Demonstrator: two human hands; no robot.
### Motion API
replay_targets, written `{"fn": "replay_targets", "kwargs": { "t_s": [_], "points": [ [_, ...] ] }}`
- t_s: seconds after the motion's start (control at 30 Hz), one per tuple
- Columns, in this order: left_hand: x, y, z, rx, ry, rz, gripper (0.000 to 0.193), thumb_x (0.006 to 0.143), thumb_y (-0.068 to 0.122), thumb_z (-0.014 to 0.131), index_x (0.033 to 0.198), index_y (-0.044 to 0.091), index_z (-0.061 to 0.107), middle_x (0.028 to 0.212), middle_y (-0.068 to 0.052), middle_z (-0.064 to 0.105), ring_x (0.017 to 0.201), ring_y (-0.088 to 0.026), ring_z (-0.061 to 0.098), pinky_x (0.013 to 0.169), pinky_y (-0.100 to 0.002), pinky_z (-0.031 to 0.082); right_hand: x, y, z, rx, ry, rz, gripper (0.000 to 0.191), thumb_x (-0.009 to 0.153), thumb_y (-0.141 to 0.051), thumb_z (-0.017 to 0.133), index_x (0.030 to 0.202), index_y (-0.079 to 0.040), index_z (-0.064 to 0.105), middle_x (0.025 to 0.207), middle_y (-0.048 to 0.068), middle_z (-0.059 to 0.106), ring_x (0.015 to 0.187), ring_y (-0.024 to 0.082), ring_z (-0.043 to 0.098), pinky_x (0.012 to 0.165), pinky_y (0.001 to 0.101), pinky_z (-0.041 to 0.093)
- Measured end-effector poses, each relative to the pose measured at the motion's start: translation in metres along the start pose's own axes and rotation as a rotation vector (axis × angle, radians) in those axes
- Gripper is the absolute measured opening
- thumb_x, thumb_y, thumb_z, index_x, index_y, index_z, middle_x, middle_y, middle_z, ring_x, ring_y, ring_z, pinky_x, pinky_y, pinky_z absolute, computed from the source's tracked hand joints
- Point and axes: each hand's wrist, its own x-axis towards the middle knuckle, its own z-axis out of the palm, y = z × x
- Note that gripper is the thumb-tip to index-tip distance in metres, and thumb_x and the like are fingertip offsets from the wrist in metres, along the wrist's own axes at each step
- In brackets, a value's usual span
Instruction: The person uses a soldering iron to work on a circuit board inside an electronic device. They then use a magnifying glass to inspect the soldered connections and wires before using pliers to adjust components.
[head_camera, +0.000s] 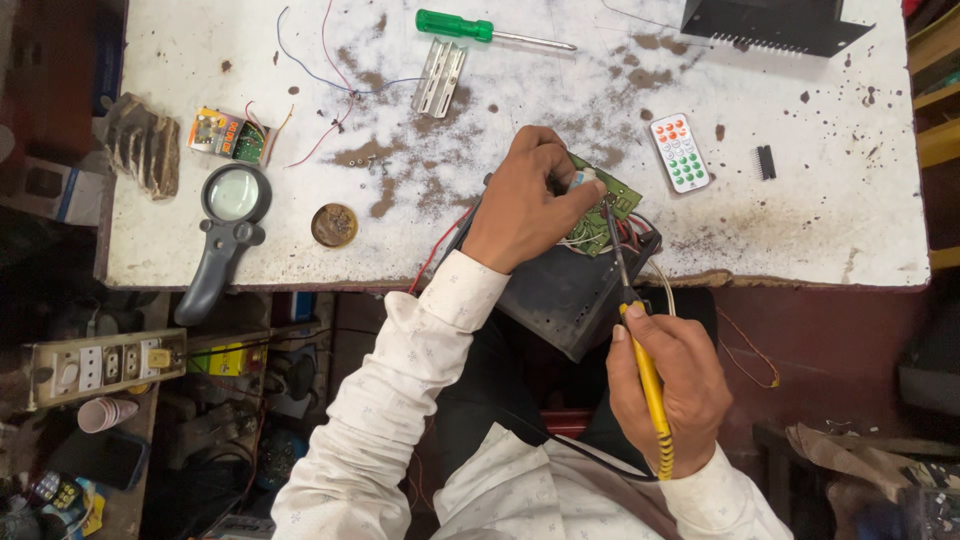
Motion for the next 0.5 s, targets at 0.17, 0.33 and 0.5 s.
{"fn": "replay_targets", "kwargs": {
  "t_s": [0.17,0.33,0.5],
  "points": [
    [-0.002,0.0,0.002,0.008,0.038,0.038,0.037,0.08,0.029,0.08,0.075,-0.001,0.059,0.105,-0.012,0.059,0.074,-0.025,0.062,0.067,-0.036,0.052,-0.005,0.001,0.005,-0.01,0.008,-0.001,0.029,0.092,0.004,0.076,0.119,-0.001,0.069,0.101,0.014,0.064,0.078,0.02,0.064,0.067,0.0303,0.053],
    [-0.003,0.0,0.003,0.008,0.045,0.028,0.035,0.08,0.028,0.08,0.076,-0.001,0.059,0.104,-0.013,0.06,0.074,-0.025,0.063,0.067,-0.036,0.052,-0.009,0.0,0.009,-0.002,0.008,0.022,0.031,0.093,0.006,0.073,0.123,-0.001,0.069,0.105,0.014,0.063,0.082,0.02,0.063,0.07,0.031,0.053],
    [-0.004,0.001,0.002,-0.023,0.042,0.033,0.035,0.081,0.027,0.079,0.075,-0.001,0.059,0.106,-0.013,0.059,0.071,-0.023,0.062,0.064,-0.035,0.051,-0.01,0.0,0.012,0.033,0.003,0.06,0.032,0.093,0.007,0.073,0.124,-0.001,0.068,0.104,0.014,0.062,0.08,0.019,0.063,0.067,0.03,0.053]
  ]
}}
